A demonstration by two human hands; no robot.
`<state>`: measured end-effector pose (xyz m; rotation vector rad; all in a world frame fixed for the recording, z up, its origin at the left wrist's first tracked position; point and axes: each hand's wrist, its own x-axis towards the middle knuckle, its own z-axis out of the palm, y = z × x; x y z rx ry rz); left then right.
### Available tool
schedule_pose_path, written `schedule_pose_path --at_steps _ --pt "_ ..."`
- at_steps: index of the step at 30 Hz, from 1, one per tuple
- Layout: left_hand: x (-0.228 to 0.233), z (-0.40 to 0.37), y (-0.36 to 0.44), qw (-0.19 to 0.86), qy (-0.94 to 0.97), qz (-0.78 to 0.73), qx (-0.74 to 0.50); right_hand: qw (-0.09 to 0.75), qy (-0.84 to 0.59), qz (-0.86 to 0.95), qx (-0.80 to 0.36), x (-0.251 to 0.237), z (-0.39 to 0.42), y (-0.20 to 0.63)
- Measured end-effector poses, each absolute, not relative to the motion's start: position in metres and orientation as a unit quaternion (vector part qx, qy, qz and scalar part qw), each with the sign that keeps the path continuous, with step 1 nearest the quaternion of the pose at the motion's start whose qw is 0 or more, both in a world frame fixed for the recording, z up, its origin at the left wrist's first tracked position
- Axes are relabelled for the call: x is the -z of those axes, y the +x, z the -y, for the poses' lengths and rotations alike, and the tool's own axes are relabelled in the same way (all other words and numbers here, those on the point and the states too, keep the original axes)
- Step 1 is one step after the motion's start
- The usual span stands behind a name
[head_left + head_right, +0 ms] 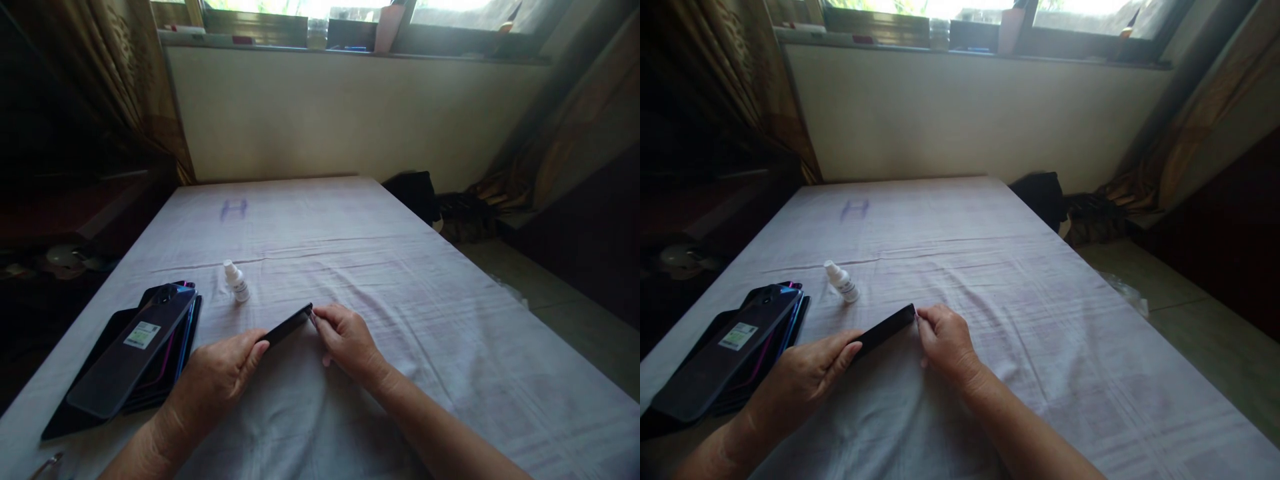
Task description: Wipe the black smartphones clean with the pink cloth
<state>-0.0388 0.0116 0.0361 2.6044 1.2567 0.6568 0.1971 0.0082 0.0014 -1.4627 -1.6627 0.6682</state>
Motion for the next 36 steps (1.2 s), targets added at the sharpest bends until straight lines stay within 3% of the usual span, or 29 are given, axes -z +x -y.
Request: schedule_pose_path --at_steps 9,17,23,36 --pt "-0.031 -0.011 -0.040 0.076 0.874 -0.425 -0.223 0.474 -0.529 0.684 -0.168 -0.011 -0.004 0.195" --pt "-0.038 -0.010 -0.039 0.132 0.857 -0.447 -0.220 0.357 -0.484 0.793 0.093 -0.016 -0.007 0.202" --pt "-0.022 0.003 -0.068 0.244 0.806 -0.463 -0.275 0.349 -0.481 0.794 0.125 -0.017 -0.007 0.203" --pt "-0.011 0.024 -0.063 0.163 0.827 -0.404 -0.354 0.360 -0.459 0.802 0.126 -0.024 0.005 0.190"
